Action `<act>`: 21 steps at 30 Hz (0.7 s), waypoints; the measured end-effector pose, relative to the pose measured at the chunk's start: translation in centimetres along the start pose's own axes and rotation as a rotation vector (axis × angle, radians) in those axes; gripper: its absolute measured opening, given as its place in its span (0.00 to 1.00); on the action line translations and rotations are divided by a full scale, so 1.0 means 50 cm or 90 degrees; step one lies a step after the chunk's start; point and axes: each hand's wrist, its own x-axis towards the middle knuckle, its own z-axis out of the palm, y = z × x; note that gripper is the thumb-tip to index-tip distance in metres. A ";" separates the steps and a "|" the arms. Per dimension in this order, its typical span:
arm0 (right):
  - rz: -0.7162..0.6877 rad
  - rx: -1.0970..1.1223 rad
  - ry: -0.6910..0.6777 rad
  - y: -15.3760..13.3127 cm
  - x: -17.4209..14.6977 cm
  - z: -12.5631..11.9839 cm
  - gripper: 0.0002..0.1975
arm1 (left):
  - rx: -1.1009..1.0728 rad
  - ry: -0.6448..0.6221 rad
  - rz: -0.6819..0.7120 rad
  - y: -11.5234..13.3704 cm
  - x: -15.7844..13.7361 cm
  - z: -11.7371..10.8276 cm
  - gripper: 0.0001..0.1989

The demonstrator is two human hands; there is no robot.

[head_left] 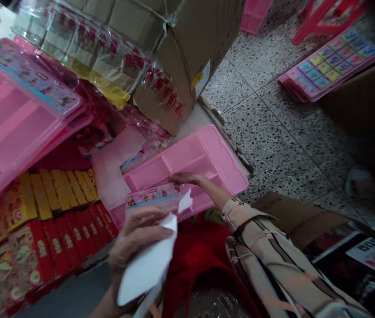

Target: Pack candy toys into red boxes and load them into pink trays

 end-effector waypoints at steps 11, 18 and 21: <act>-0.207 0.360 0.036 -0.025 -0.268 -0.020 0.46 | -0.220 0.217 -0.115 -0.007 0.218 -0.004 0.14; -0.135 0.420 0.399 0.067 -0.292 0.014 0.26 | -0.274 0.153 -0.144 -0.046 0.268 0.064 0.16; -0.135 0.449 0.544 0.113 -0.338 0.003 0.25 | -0.131 0.083 -0.138 -0.111 0.299 0.117 0.16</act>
